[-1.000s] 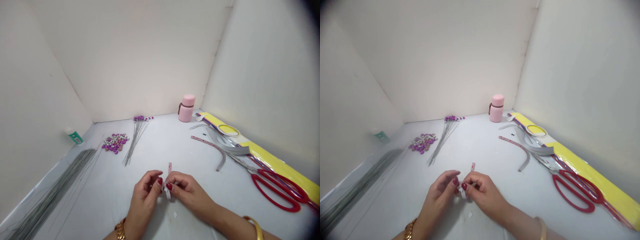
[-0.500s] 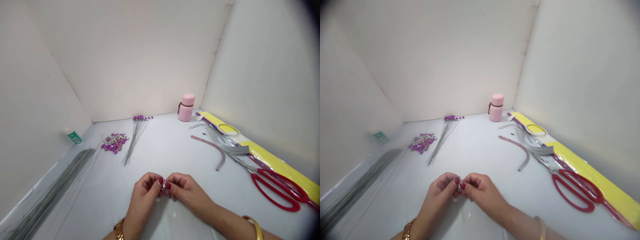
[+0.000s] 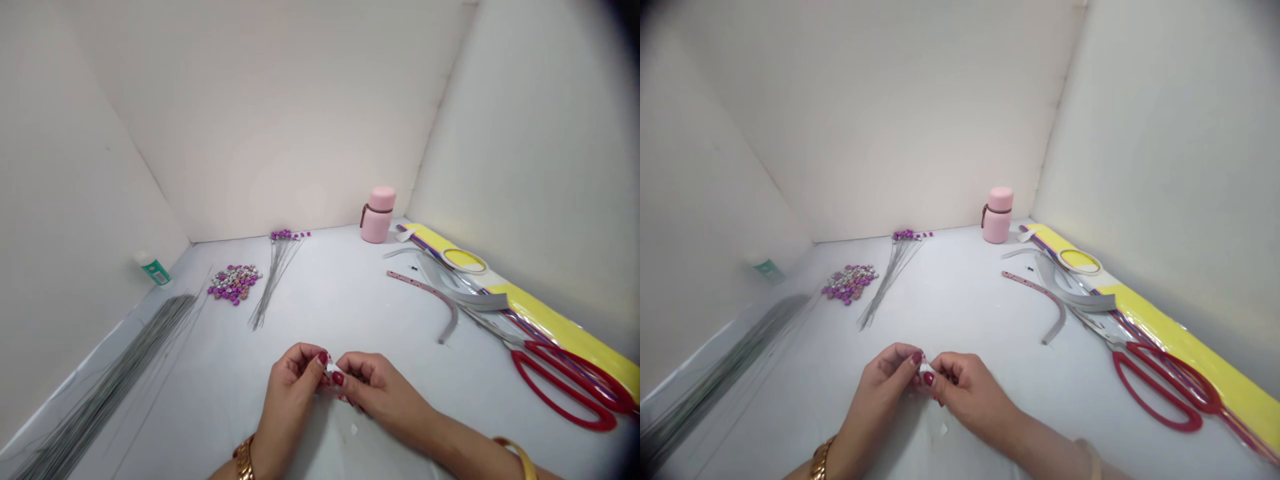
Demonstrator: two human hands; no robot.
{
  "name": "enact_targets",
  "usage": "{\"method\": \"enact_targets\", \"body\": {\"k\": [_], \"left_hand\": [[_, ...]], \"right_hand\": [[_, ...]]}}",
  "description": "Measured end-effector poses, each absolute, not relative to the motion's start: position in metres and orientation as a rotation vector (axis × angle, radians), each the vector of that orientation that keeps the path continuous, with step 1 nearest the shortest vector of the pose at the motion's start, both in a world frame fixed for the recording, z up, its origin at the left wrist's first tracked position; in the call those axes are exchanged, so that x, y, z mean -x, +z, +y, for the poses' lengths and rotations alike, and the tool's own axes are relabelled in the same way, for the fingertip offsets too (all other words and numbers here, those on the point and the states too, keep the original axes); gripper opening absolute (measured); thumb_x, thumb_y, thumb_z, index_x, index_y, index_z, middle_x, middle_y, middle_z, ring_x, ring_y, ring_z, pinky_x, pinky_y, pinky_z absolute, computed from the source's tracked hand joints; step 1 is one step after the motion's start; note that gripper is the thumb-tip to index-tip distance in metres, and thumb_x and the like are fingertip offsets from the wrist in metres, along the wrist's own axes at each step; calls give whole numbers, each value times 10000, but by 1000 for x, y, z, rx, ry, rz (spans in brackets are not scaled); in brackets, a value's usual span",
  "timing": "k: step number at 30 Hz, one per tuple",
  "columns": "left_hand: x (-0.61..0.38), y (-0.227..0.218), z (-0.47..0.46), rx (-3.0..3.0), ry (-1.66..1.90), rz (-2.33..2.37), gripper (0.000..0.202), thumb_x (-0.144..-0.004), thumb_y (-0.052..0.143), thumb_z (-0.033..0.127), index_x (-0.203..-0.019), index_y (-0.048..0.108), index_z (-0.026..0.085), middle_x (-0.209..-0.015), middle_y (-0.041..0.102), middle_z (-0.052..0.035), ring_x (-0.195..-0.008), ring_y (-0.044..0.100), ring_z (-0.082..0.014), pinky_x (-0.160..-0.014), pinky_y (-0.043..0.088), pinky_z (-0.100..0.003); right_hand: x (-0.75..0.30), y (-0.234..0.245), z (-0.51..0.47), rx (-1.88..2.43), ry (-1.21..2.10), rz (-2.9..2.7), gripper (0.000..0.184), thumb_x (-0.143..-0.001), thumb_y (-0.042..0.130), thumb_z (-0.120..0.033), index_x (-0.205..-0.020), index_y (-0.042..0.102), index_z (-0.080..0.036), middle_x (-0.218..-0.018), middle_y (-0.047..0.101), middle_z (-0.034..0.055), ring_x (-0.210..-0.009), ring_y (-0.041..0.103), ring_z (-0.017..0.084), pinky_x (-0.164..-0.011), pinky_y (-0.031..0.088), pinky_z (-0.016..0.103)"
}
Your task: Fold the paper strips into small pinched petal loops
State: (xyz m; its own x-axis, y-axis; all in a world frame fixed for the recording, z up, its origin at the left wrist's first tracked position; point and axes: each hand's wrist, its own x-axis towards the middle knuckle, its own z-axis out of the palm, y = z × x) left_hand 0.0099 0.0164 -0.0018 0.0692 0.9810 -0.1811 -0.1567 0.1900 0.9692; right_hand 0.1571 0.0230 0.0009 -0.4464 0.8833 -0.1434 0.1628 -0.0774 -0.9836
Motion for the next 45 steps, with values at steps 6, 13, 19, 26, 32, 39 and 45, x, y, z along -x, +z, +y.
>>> {"method": "enact_targets", "body": {"k": [6,13,19,26,32,39,45], "left_hand": [[-11,-1,14,-978,1088,1105,141,-756,593,257,-700,574,129,-579,590,-2,-545,523,-107,-539,412,-209],[-9,1,16,-987,1035,1017,189,-787,551,323,-745,582,140,-572,591,-7,-542,539,-119,-559,421,-229],[-9,0,18,-948,1037,1038,130,-770,577,246,-707,582,133,-555,585,3,-543,517,-96,-560,404,-204],[-10,-1,17,-966,1066,1192,118,-741,608,233,-692,608,126,-559,561,20,-531,479,-77,-516,370,-174],[-8,-4,16,-1086,1112,1216,166,-702,651,265,-797,635,130,-654,626,-10,-607,542,-114,-580,422,-206],[-8,-7,20,-1002,1136,1202,210,-688,667,243,-859,626,128,-674,649,-20,-605,565,-107,-578,444,-198],[-8,-7,17,-1160,1158,1276,164,-718,629,231,-856,619,144,-688,654,-18,-626,596,-124,-585,476,-211]], "right_hand": [[-156,2,21,1132,1634,-1538,328,-805,503,-410,-598,510,-155,-490,427,-52,-433,331,67,-418,245,187],[-156,4,24,1093,1881,-1275,284,-772,543,-375,-609,532,-142,-434,464,-57,-358,323,44,-384,230,166],[-156,1,24,1080,1870,-1315,310,-805,507,-415,-688,561,-133,-441,459,-62,-367,296,41,-386,205,168],[-155,0,22,1094,1798,-1325,252,-779,559,-397,-749,552,-147,-430,414,-84,-385,282,47,-397,219,169],[-156,4,23,1135,1766,-1306,238,-780,562,-362,-690,557,-142,-414,414,-80,-365,273,40,-376,187,170],[-156,1,24,1147,1753,-1327,219,-776,566,-340,-684,555,-142,-416,429,-78,-361,288,38,-371,191,169],[-157,-1,23,1187,1771,-1319,225,-773,562,-353,-687,547,-146,-411,471,-72,-333,296,33,-353,188,162]]}}
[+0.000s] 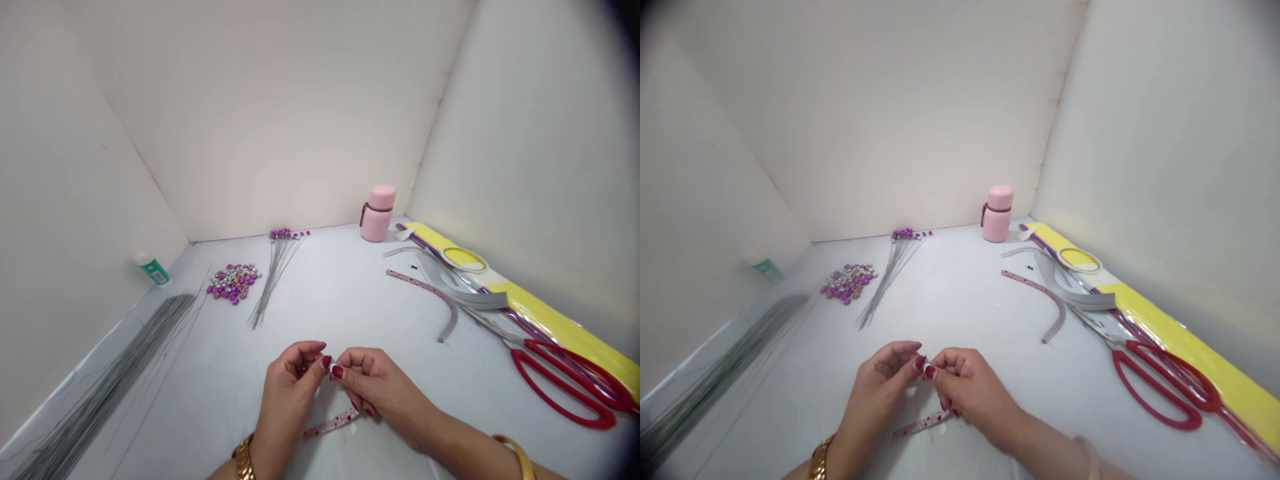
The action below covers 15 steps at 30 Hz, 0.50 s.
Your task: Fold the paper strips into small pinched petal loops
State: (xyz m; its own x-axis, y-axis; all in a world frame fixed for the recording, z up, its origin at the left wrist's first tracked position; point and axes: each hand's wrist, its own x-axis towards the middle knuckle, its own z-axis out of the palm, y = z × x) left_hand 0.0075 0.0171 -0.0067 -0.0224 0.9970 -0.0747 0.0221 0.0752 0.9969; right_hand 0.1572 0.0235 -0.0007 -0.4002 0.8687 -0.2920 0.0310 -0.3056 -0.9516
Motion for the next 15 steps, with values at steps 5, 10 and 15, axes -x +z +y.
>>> {"method": "enact_targets", "body": {"k": [5,10,15], "left_hand": [[-3,-7,10,-1805,1223,1370,153,-786,549,163,-919,623,181,-819,687,-37,-742,631,-151,-685,486,-243],[1,-7,9,-2310,1263,1264,223,-812,510,97,-1001,588,186,-823,689,-45,-733,624,-148,-663,476,-231],[3,-4,10,-2460,1192,1208,222,-826,488,91,-1006,582,182,-742,677,-35,-657,608,-140,-613,470,-231]], "right_hand": [[-156,2,24,1147,1830,-1258,250,-757,571,-376,-678,561,-139,-420,527,-49,-327,333,34,-358,206,160],[-156,5,24,1121,1868,-1195,219,-757,568,-344,-699,576,-133,-434,547,-43,-329,326,28,-363,192,160],[-157,5,23,1065,1840,-1208,207,-776,549,-322,-712,581,-127,-494,583,-20,-354,336,29,-385,219,166]]}}
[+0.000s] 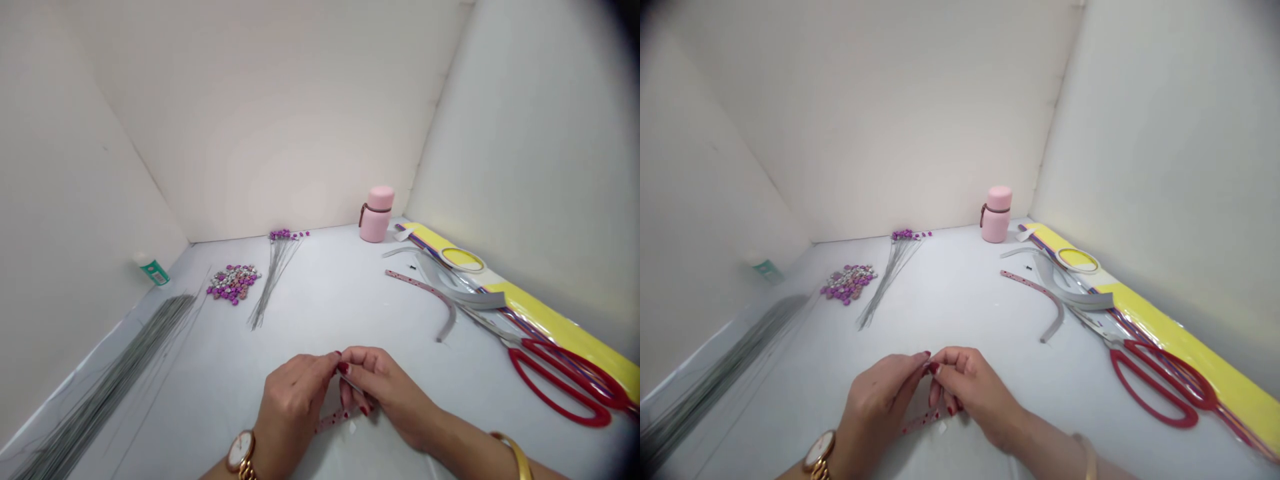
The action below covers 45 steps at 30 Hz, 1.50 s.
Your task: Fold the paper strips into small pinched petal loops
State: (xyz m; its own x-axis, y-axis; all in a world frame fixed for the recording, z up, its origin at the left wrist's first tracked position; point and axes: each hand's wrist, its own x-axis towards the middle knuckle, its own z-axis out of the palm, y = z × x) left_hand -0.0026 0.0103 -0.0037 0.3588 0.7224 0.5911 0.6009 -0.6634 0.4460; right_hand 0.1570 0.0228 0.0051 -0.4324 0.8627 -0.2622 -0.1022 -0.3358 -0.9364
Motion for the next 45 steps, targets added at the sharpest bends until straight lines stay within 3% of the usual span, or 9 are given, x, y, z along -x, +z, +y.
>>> {"method": "enact_targets", "body": {"k": [9,11,15,18,23,30,37,42,45], "left_hand": [[2,-4,10,-2047,1167,1200,267,-802,528,138,-1050,593,211,-947,687,-56,-847,628,-162,-758,486,-258],[0,-4,11,-1758,1147,1234,249,-802,536,192,-1043,597,204,-970,677,-67,-835,635,-176,-720,506,-269],[-7,-2,13,-1240,1049,1144,224,-765,585,286,-914,636,127,-801,697,-82,-684,643,-176,-599,513,-252],[-9,0,15,-1155,1051,1140,175,-728,626,270,-791,665,111,-681,696,-61,-647,624,-160,-621,495,-241],[-8,3,16,-1142,1054,1241,139,-699,647,247,-739,675,117,-691,709,-59,-669,635,-168,-642,495,-244],[-7,-2,10,-1500,1121,1305,119,-770,565,216,-781,665,153,-724,707,-52,-676,649,-176,-654,525,-281],[-4,-5,8,-1893,1197,1196,220,-795,518,141,-965,647,197,-978,684,-79,-902,622,-200,-809,496,-337],[-6,-4,13,-1472,1176,1157,212,-839,482,241,-948,638,146,-682,682,-50,-659,643,-175,-625,526,-290],[-7,-5,16,-1384,1120,1077,180,-819,517,260,-865,641,139,-632,638,-27,-572,610,-145,-579,511,-268]], "right_hand": [[-156,2,26,1079,1766,-1207,264,-768,570,-387,-709,590,-131,-484,578,-23,-363,351,36,-386,226,169],[-156,3,26,1056,1756,-1223,250,-778,568,-372,-724,602,-131,-496,579,-23,-371,356,34,-390,231,167],[-156,3,26,1066,1706,-1275,244,-791,562,-351,-726,617,-123,-548,602,-4,-399,400,37,-401,257,166],[-157,2,25,1126,1674,-1289,257,-775,577,-361,-688,606,-120,-554,600,-1,-408,426,46,-401,280,169],[-158,-1,23,1168,1631,-1358,271,-773,568,-382,-686,603,-127,-589,610,9,-451,478,67,-426,316,181],[-155,3,21,1155,1606,-1391,300,-757,572,-423,-674,616,-139,-581,589,3,-481,497,92,-480,370,215],[-155,6,23,1132,1617,-1347,279,-755,578,-412,-706,609,-140,-515,534,-31,-458,457,77,-458,339,200],[-155,5,24,1099,1739,-1279,298,-768,558,-425,-731,624,-137,-639,615,12,-478,497,75,-448,319,194],[-154,4,24,1098,1779,-1266,318,-753,571,-444,-722,616,-130,-614,623,14,-464,497,73,-442,310,192]]}}
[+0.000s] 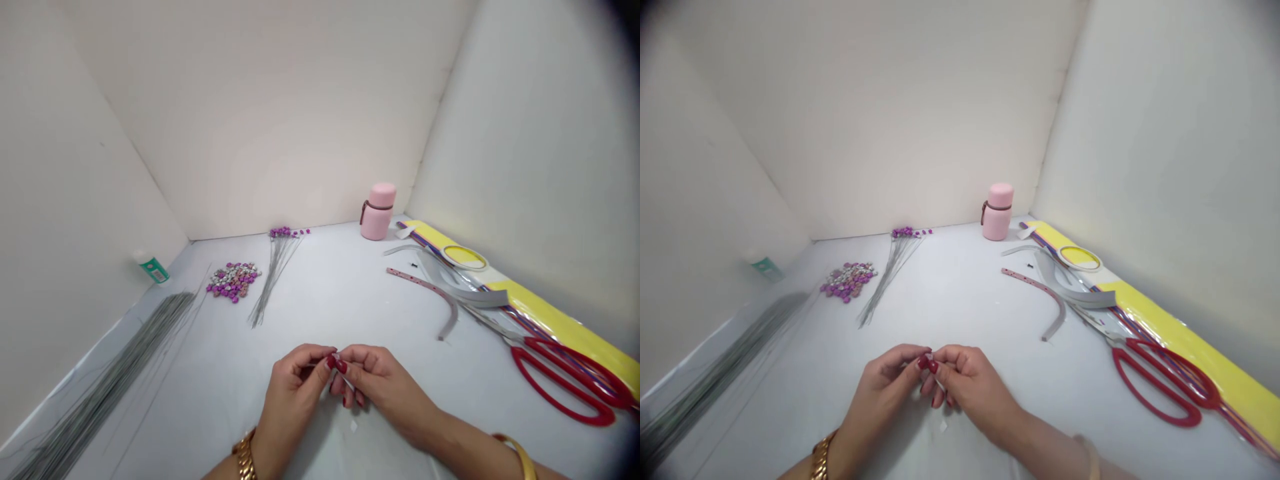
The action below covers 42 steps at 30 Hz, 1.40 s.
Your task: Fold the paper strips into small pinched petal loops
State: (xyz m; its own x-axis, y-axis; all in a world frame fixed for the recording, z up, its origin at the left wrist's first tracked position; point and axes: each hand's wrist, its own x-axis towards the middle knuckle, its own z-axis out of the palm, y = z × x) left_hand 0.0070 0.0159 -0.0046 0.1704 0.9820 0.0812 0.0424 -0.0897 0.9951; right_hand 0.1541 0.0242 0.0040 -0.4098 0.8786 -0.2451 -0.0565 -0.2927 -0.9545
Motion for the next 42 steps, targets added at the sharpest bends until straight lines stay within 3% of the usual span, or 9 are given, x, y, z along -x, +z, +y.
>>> {"method": "enact_targets", "body": {"k": [3,8,15,20,25,29,31,34,42], "left_hand": [[-5,-4,17,-1381,1126,1093,136,-789,560,254,-791,639,144,-723,619,-36,-612,598,-137,-599,500,-255],[-3,0,18,-1407,1131,1076,158,-762,594,236,-890,661,170,-815,618,-47,-717,603,-150,-633,502,-247],[-4,-4,17,-1338,1178,1137,111,-733,626,234,-783,686,155,-767,637,-51,-660,609,-152,-537,509,-233],[-4,-4,13,-1378,1200,1190,142,-746,613,233,-843,685,158,-770,657,-60,-688,619,-162,-569,515,-245],[-6,0,12,-1385,1207,1222,114,-730,631,245,-711,666,138,-709,651,-53,-669,614,-162,-614,513,-260],[-6,-1,13,-1251,1122,1166,214,-772,577,307,-909,627,150,-794,645,-57,-618,609,-142,-533,518,-247],[-5,-2,13,-1283,1088,1162,210,-786,555,313,-902,631,155,-793,635,-51,-618,605,-140,-524,513,-239],[-4,-4,15,-1410,1112,1223,158,-783,559,273,-764,656,150,-730,628,-42,-647,599,-148,-548,499,-227],[-3,-2,15,-1742,1188,1302,139,-807,518,158,-818,656,164,-726,649,-40,-667,616,-148,-621,499,-245]], "right_hand": [[-154,2,25,1131,1773,-1251,336,-747,571,-459,-705,604,-127,-603,625,15,-453,493,71,-426,297,186],[-157,1,25,1105,1804,-1231,336,-758,563,-457,-698,583,-127,-559,610,2,-427,479,64,-410,288,177],[-156,1,25,1075,1810,-1266,347,-773,546,-460,-696,588,-125,-561,618,9,-425,477,64,-416,295,178],[-156,2,24,1044,1801,-1282,330,-781,543,-450,-730,587,-127,-564,614,8,-432,475,63,-429,312,180],[-156,3,24,1054,1791,-1306,337,-783,534,-463,-741,592,-134,-559,609,4,-436,474,71,-435,313,190],[-155,3,24,1075,1762,-1312,353,-784,520,-481,-720,582,-139,-539,593,-8,-427,455,67,-429,293,189],[-156,3,24,1071,1763,-1314,358,-776,526,-486,-703,578,-140,-537,593,-9,-430,459,68,-433,297,190],[-157,1,25,1096,1758,-1297,337,-755,563,-467,-690,579,-137,-544,599,-5,-434,471,69,-429,296,186],[-155,1,24,1117,1789,-1241,301,-737,600,-428,-720,603,-128,-589,624,12,-442,489,67,-411,276,178]]}}
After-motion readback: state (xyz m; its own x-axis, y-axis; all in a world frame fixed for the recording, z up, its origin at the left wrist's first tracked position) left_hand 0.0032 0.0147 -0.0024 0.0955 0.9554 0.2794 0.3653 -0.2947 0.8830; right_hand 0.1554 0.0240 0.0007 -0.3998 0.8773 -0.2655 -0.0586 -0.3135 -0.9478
